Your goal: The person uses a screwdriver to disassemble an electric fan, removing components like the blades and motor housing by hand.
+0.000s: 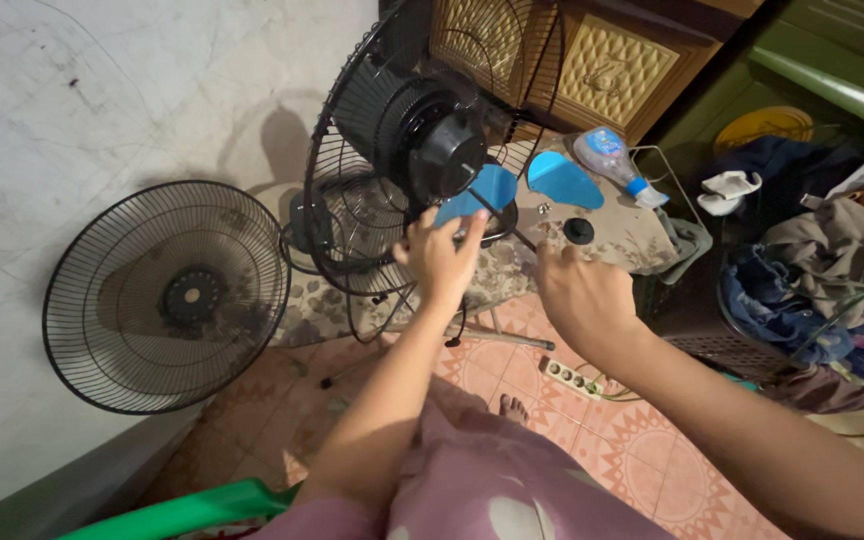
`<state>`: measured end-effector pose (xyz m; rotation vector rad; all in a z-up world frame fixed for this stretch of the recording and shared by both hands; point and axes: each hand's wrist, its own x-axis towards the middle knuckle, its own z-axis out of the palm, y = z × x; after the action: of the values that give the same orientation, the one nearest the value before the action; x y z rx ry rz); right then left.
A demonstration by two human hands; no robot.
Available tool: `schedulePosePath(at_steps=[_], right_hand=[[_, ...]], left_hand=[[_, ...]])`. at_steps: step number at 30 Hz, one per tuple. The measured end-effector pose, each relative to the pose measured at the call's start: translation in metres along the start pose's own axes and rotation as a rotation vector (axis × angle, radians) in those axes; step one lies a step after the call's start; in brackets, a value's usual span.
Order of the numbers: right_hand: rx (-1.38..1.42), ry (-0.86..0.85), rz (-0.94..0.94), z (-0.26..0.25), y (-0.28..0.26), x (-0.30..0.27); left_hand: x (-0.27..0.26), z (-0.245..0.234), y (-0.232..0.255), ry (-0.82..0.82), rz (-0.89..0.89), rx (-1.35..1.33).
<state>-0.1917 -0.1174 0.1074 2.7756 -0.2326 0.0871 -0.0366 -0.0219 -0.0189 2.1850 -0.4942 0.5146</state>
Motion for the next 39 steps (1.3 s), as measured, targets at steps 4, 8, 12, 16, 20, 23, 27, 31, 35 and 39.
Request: schedulePosePath(at_steps=[4,8,12,16,20,23,27,31,35,39], right_hand=[[0.042,-0.008,0.039,0.000,-0.003,-0.001],[0.167,-0.014,0.118,0.001,-0.004,0.000],[0.446,0.033,0.155,0.025,0.014,0.001],[1.403,-0.252,0.088,0.051,0.051,0.000],[2.219,-0.662,0.579,0.055,0.058,-0.019],[2.297,-0.606,0.565,0.056,0.051,-0.022],[2.237,-0.533,0.549,0.057,0.045,-0.022],[2.190,-0.608,0.558,0.054,0.053,-0.018],[2.081,-0.645,0.602,0.046,0.060,-0.013],[1.942,-0.629,0.549,0.043,0.062,-0.010]], left_hand=[[0.012,0.026,0.009,-0.220,-0.261,-0.363],[0.016,0.057,0.008,-0.355,-0.636,-0.911],[0.019,0.079,0.001,-0.350,-0.702,-0.983],[0.021,0.082,0.002,-0.295,-0.689,-0.961],[0.023,0.079,0.011,-0.289,-0.729,-1.077],[0.020,0.062,0.018,-0.202,-0.601,-0.844],[0.014,0.044,0.013,-0.132,-0.455,-0.522],[0.005,0.048,-0.007,0.133,-0.373,-0.335],[0.006,0.049,-0.025,0.152,-0.279,-0.498],[0.009,0.041,-0.033,0.079,-0.167,-0.415]])
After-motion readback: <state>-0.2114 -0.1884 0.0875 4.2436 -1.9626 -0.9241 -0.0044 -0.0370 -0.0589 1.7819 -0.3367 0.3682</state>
